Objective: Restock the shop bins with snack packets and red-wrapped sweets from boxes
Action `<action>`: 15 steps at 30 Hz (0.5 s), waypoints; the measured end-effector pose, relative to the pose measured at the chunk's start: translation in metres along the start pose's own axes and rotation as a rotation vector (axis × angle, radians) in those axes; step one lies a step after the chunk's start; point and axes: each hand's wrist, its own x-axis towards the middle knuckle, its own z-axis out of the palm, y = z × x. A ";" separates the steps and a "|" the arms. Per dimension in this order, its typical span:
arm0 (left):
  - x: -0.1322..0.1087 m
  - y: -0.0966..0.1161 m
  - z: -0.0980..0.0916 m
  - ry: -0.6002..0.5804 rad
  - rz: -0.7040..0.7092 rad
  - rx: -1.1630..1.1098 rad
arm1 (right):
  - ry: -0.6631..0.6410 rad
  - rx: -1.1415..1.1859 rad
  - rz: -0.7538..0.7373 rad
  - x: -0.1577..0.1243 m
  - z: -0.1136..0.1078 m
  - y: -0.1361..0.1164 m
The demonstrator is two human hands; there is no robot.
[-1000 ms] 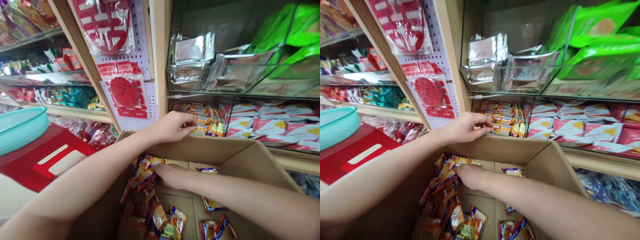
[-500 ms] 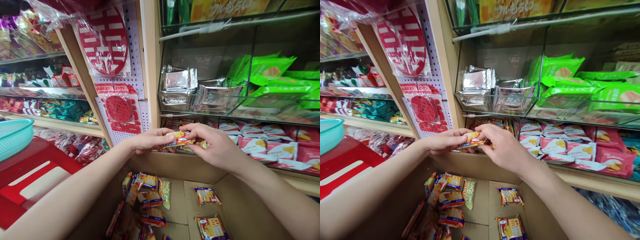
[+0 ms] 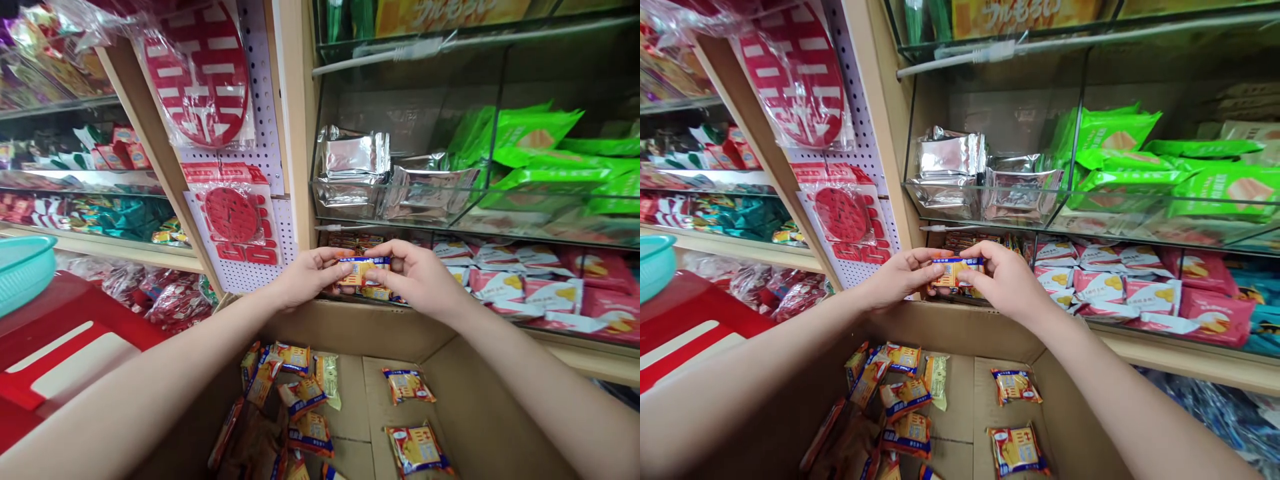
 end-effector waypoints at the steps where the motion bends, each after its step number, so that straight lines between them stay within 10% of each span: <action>1: 0.000 0.000 0.000 -0.012 -0.004 -0.046 | -0.003 0.066 0.027 0.001 -0.001 0.001; 9: -0.002 0.006 0.010 0.040 -0.008 -0.332 | 0.213 0.603 0.105 0.000 0.004 -0.010; 15: -0.005 0.008 0.016 0.073 0.038 -0.325 | 0.117 0.731 0.261 -0.003 0.009 -0.017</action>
